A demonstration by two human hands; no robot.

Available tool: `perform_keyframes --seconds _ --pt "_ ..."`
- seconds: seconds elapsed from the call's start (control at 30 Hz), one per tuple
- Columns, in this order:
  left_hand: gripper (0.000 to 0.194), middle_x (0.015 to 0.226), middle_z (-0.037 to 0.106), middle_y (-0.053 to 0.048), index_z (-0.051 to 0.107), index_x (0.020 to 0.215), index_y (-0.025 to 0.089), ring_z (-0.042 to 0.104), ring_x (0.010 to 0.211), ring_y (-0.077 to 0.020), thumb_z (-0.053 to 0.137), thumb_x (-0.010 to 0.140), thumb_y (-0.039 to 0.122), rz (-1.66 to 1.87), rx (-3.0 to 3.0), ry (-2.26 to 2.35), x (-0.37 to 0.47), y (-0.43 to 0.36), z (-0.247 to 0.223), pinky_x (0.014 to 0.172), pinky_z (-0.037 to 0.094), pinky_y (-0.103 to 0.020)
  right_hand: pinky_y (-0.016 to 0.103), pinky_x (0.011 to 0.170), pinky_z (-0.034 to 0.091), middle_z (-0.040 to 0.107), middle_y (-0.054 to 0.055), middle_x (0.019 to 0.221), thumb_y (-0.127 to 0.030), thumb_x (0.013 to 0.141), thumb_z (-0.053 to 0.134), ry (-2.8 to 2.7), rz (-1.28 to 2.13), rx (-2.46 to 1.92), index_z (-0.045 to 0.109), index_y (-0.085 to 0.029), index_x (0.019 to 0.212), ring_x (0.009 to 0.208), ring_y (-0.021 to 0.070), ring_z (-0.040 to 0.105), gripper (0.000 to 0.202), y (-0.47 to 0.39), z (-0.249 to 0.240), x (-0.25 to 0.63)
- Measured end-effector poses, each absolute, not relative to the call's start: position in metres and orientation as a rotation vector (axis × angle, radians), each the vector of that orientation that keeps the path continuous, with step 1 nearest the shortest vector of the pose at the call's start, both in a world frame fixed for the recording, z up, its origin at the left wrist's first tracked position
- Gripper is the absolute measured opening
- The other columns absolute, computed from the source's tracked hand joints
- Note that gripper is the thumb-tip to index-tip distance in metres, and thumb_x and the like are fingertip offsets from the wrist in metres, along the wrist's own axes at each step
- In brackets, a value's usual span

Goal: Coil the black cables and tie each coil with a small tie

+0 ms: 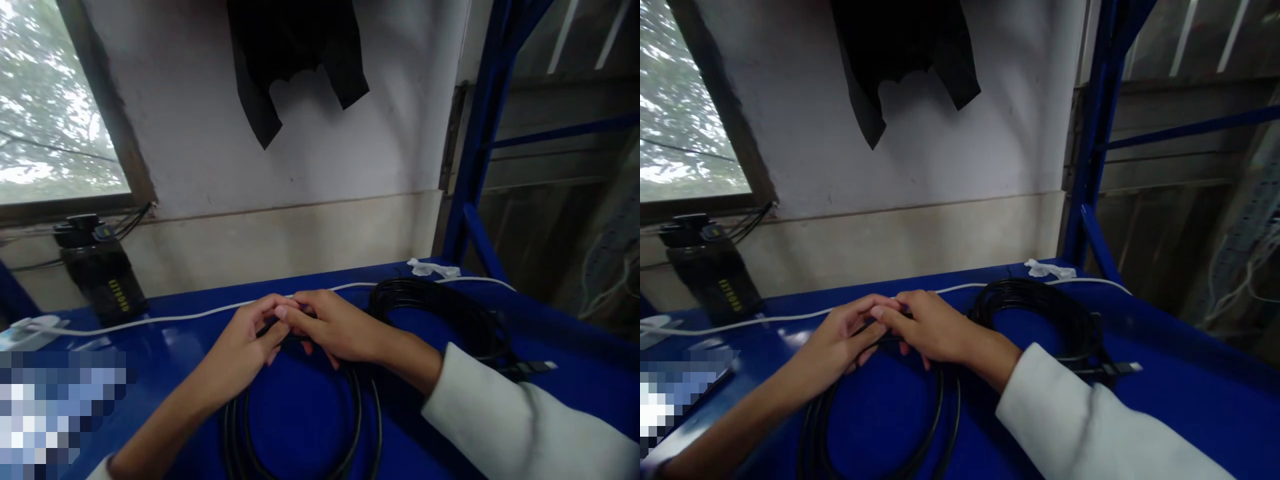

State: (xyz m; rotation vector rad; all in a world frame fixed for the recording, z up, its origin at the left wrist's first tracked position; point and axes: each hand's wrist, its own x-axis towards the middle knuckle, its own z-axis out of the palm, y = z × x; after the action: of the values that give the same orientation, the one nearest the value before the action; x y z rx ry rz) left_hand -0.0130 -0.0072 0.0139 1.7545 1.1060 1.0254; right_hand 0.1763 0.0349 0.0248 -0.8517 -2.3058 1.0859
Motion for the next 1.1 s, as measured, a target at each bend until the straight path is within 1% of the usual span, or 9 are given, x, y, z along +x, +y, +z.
perform_keyframes --seconds 0.1,0.2,0.27,0.4,0.47,0.57,0.73,0.93,1.1 --pt "0.027 0.085 0.074 -0.003 0.07 0.114 0.017 0.055 0.061 -0.0108 0.066 0.1 0.04 1.035 1.724 1.119 -0.013 -0.009 0.012 0.058 0.043 -0.022 0.021 0.048 0.04 0.065 -0.002 0.074 -0.055 0.107 0.049 -2.336 0.971 -0.824 0.067 -0.018 0.105 0.051 0.0096 0.058 0.042 0.033 0.023 0.18" --pt "0.021 0.097 0.075 -0.005 0.073 0.106 0.018 0.068 0.086 -0.0173 0.073 0.094 0.035 1.107 1.711 1.144 -0.013 -0.006 0.012 0.075 0.051 -0.025 0.024 0.065 0.042 0.072 0.001 0.084 -0.048 0.106 0.056 -2.304 0.787 -0.794 0.071 -0.018 0.096 0.073 0.0131 0.063 0.036 0.035 0.02 0.183" --pt "0.025 0.089 0.072 -0.004 0.073 0.105 0.018 0.067 0.078 -0.0165 0.074 0.092 0.039 1.125 1.705 1.206 -0.013 -0.004 0.013 0.07 0.05 -0.025 0.027 0.071 0.042 0.074 0.003 0.09 -0.048 0.106 0.057 -2.262 0.739 -0.829 0.073 -0.018 0.094 0.082 0.0156 0.064 0.036 0.037 0.018 0.184" --pt "0.039 0.067 0.061 0.004 0.072 0.115 0.02 0.05 0.052 -0.0114 0.07 0.092 0.051 1.146 1.588 1.307 -0.014 -0.003 0.013 0.051 0.04 -0.022 0.029 0.075 0.043 0.075 0.004 0.093 -0.05 0.107 0.054 -2.184 0.723 -0.885 0.073 -0.017 0.098 0.085 0.0169 0.066 0.039 0.04 0.015 0.185" --pt "0.042 0.076 0.069 0.001 0.073 0.116 0.021 0.061 0.062 -0.015 0.069 0.093 0.056 1.163 1.549 1.353 -0.018 -0.003 0.014 0.058 0.047 -0.024 0.029 0.08 0.045 0.077 0.005 0.099 -0.047 0.106 0.057 -2.167 0.733 -0.858 0.073 -0.018 0.104 0.091 0.0178 0.068 0.033 0.04 0.015 0.186" --pt "0.045 0.104 0.08 -0.007 0.075 0.117 0.023 0.073 0.093 -0.0251 0.059 0.098 0.061 1.198 1.613 1.438 -0.03 0.002 0.014 0.082 0.056 -0.035 0.03 0.085 0.046 0.077 0.006 0.106 -0.042 0.107 0.058 -2.18 0.737 -0.81 0.073 -0.018 0.109 0.098 0.0191 0.069 0.028 0.038 0.016 0.187" --pt "0.044 0.129 0.077 -0.009 0.077 0.123 0.026 0.066 0.126 -0.034 0.056 0.102 0.058 1.125 2.015 1.488 -0.065 0.017 0.004 0.118 0.043 -0.054 0.031 0.08 0.046 0.076 0.005 0.097 -0.043 0.107 0.056 -2.177 0.718 -0.845 0.073 -0.018 0.103 0.088 0.0189 0.069 0.03 0.033 0.02 0.187" --pt "0.037 0.155 0.062 -0.003 0.073 0.135 0.034 0.055 0.144 -0.0311 0.052 0.107 0.046 0.795 2.309 1.306 -0.072 0.016 -0.005 0.126 0.036 -0.054 0.03 0.074 0.044 0.075 0.005 0.092 -0.04 0.105 0.06 -2.168 0.722 -0.877 0.073 -0.017 0.099 0.083 0.0181 0.067 0.027 0.027 0.024 0.184" --pt "0.038 0.152 0.064 -0.002 0.071 0.138 0.035 0.053 0.147 -0.0311 0.052 0.108 0.047 0.741 2.342 1.357 -0.067 0.013 -0.004 0.128 0.033 -0.056 0.029 0.071 0.043 0.074 0.004 0.088 -0.039 0.103 0.061 -2.179 0.706 -0.861 0.071 -0.017 0.093 0.079 0.0166 0.064 0.026 0.026 0.02 0.183"
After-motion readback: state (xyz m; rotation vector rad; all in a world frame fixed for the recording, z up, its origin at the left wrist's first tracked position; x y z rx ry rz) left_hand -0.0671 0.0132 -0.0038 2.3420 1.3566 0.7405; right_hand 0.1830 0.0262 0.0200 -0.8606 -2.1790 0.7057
